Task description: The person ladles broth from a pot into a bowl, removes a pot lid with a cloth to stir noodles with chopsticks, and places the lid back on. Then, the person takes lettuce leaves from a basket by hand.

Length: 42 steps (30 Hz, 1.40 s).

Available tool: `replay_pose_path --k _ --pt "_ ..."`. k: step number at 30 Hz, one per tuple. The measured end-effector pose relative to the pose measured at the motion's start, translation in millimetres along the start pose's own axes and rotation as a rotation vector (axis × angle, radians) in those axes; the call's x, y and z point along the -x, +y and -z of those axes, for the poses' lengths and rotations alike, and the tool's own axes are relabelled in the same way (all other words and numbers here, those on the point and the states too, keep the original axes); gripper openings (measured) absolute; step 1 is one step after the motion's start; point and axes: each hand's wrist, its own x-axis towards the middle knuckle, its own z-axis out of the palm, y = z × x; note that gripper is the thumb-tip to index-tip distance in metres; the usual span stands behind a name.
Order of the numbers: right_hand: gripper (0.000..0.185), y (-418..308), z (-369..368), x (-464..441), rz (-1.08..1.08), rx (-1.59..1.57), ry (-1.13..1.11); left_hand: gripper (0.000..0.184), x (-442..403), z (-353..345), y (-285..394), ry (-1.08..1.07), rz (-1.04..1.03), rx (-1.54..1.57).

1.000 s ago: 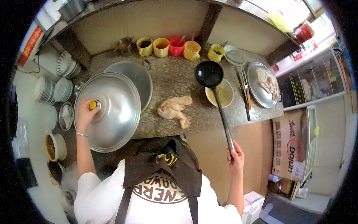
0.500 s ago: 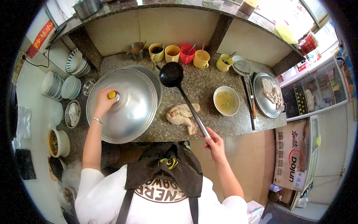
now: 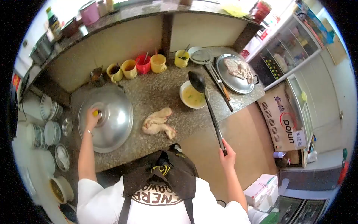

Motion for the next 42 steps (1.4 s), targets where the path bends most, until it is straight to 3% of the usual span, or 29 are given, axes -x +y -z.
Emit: replay_pose_path --k 2,8,14,16,18,20,23,24,26,27,28,29,30,32,34,36,37,42 --pt "0.042 -6.8 6.1 0.5 0.335 0.186 0.137 0.033 -1.9 -2.1 -4.4 -0.029 0.014 -0.005" --pt "0.04 -9.2 14.9 -35.9 0.272 0.09 0.147 0.035 5.5 -6.9 -6.7 -0.023 0.036 -0.008" --pt "0.042 -6.7 7.9 -143.5 0.26 0.074 0.254 0.054 26.7 -15.7 6.3 0.294 0.031 -0.108" --pt "0.042 18.0 -0.4 -192.4 0.351 0.133 0.295 0.049 41.7 0.2 66.3 0.348 0.086 0.03" --pt "0.042 38.0 -3.7 -237.8 0.444 0.198 0.331 0.04 62.6 -23.3 49.2 0.393 0.105 0.052" --pt "0.042 50.5 -6.1 -274.1 0.411 0.189 0.247 0.027 97.4 -52.8 50.1 0.421 0.367 0.355" --pt "0.04 85.4 -8.3 -319.4 0.498 0.242 0.25 0.012 168.0 -125.3 69.2 0.618 0.372 0.445" --pt "0.039 99.7 -10.4 -332.2 0.489 0.233 0.229 0.01 191.9 -142.5 82.4 0.49 0.467 0.505" --pt "0.04 113.1 -3.3 -348.3 0.488 0.189 0.127 0.014 227.1 -175.0 147.0 0.517 0.709 0.706" --pt "0.04 118.4 0.5 -352.9 0.492 0.18 0.097 0.017 245.8 -207.8 146.3 0.59 0.652 0.55" --pt "0.04 124.9 5.3 -356.3 0.493 0.177 0.065 0.017 256.7 -209.3 183.4 0.459 0.774 0.624" --pt "0.041 131.1 8.3 -360.0 0.517 0.181 0.053 0.022 273.7 -219.5 192.6 0.371 0.602 0.195" --pt "0.035 135.6 9.7 -362.7 0.523 0.184 0.07 0.022 282.1 -232.2 197.7 0.382 0.613 0.193" --pt "0.038 149.5 10.6 -369.3 0.484 0.161 0.03 0.03 291.3 -247.9 213.1 0.185 0.661 0.333" --pt "0.043 164.7 9.3 -374.1 0.434 0.153 -0.051 0.033 294.9 -254.4 234.1 0.196 0.681 0.373" --pt "0.046 174.5 5.8 -375.1 0.405 0.182 -0.089 0.017 284.7 -255.1 258.1 0.277 0.759 0.681" --pt "0.048 185.0 3.3 -377.2 0.408 0.152 -0.131 0.015 279.5 -238.4 276.4 0.185 0.776 0.708" --pt "0.05 205.0 -1.6 -378.1 0.361 0.057 -0.166 0.011 271.7 -243.9 287.9 0.133 0.885 0.692"
